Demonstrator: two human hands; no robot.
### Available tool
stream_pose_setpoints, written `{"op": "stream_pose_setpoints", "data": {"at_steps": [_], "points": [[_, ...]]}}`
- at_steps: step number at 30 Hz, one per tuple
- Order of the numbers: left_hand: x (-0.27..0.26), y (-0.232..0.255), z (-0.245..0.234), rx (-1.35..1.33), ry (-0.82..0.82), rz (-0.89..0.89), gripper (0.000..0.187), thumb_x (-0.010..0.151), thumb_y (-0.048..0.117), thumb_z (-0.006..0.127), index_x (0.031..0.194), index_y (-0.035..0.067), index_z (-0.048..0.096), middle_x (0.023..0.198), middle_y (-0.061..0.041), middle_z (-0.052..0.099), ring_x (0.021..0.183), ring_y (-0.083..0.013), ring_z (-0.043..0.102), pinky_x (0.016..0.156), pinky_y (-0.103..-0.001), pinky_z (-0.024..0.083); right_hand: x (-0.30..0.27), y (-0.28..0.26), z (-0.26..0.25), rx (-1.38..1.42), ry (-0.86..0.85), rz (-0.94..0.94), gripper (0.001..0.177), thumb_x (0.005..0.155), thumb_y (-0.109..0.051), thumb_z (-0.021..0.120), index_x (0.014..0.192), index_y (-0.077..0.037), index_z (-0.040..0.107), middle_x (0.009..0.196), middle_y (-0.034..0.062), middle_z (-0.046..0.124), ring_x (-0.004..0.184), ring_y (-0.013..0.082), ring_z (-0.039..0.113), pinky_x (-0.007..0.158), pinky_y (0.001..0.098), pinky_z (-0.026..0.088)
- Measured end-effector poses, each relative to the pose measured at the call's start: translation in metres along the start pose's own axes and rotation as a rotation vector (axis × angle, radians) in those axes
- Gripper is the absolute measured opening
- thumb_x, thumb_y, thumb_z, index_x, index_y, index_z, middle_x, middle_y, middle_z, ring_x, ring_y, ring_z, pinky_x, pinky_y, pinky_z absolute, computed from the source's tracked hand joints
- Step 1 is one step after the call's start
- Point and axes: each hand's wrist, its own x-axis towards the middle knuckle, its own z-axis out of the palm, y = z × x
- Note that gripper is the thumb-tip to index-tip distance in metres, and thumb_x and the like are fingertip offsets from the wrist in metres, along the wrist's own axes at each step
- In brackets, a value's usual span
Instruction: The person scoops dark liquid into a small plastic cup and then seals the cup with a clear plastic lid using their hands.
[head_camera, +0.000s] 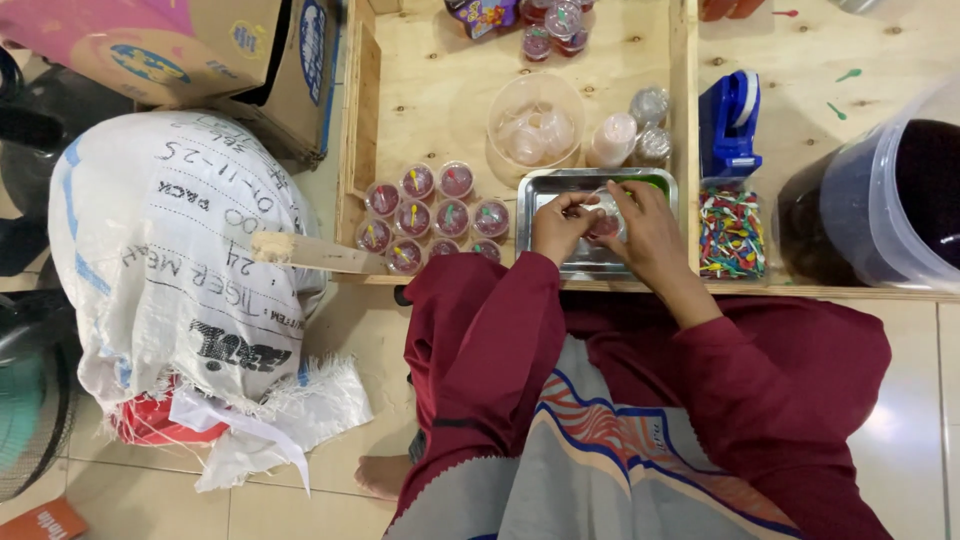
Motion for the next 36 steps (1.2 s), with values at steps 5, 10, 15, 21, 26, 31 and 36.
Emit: {"op": "stream_pose_setpoints", "data": {"at_steps": [5,10,15,21,26,31,36], "points": [[0.000,-0.009,0.005,0.021,-0.057,-0.022,0.027,0.075,0.013,0.088,0.101,0.013,0.080,0.075,-0.009,0.074,0.064,-0.0122,0.068,0.055,-0.024,0.059,-0.024,0.019,0.019,-0.107,-0.002,0.036,0.093,0.057,-0.018,0.096,0.141,-0.001,0.062,0.121,0.0206,0.059,0.105,0.0407,0.060,0.093,0.0490,0.050],[-0.003,-0.014,0.007,-0.008,-0.065,-0.071,0.030,0.073,0.011,0.089,0.101,0.009,0.078,0.078,-0.014,0.074,0.064,-0.0144,0.068,0.053,-0.024,0.060,-0.033,0.024,0.025,-0.158,-0.034,0.055,0.091,0.059,-0.028,0.095,0.141,-0.005,0.062,0.118,0.0180,0.059,0.103,0.0393,0.062,0.089,0.0469,0.052],[0.012,-0.033,0.004,0.128,0.047,-0.034,0.021,0.095,0.030,0.077,0.108,0.014,0.077,0.091,-0.012,0.076,0.078,-0.0222,0.076,0.065,-0.034,0.064,-0.039,0.040,0.039,-0.139,-0.156,0.210,0.089,0.059,-0.031,0.092,0.138,-0.004,0.062,0.118,0.0178,0.058,0.103,0.0420,0.061,0.088,0.0507,0.053],[0.044,-0.100,-0.007,0.364,0.088,-0.124,0.031,0.089,0.031,0.075,0.119,0.022,0.078,0.102,-0.010,0.077,0.099,-0.0274,0.076,0.085,-0.037,0.061,-0.045,0.055,0.049,-0.199,-0.319,0.289,0.083,0.062,-0.036,0.090,0.135,-0.005,0.065,0.119,0.0154,0.056,0.108,0.0399,0.061,0.089,0.0470,0.054],[0.025,-0.081,0.003,0.371,0.027,-0.216,0.039,0.087,0.038,0.076,0.123,0.024,0.077,0.105,-0.007,0.078,0.106,-0.0233,0.074,0.090,-0.035,0.060,-0.038,0.052,0.057,-0.169,-0.341,0.301,0.083,0.063,-0.033,0.090,0.137,-0.004,0.065,0.119,0.0169,0.056,0.110,0.0422,0.061,0.090,0.0492,0.054],[0.019,-0.072,0.007,0.301,0.041,-0.189,0.034,0.086,0.022,0.077,0.119,0.015,0.078,0.093,-0.009,0.078,0.095,-0.0256,0.076,0.083,-0.035,0.060,-0.031,0.052,0.065,-0.176,-0.369,0.272,0.082,0.064,-0.032,0.090,0.137,-0.003,0.065,0.118,0.0177,0.055,0.109,0.0440,0.060,0.089,0.0499,0.055],[0.028,-0.094,0.009,0.299,0.051,-0.215,0.034,0.082,0.023,0.083,0.115,0.017,0.079,0.093,-0.007,0.079,0.096,-0.0252,0.076,0.082,-0.036,0.061,-0.028,0.056,0.077,-0.240,-0.359,0.215,0.083,0.061,-0.035,0.091,0.135,-0.004,0.067,0.116,0.0150,0.056,0.107,0.0407,0.061,0.084,0.0494,0.057]]}}
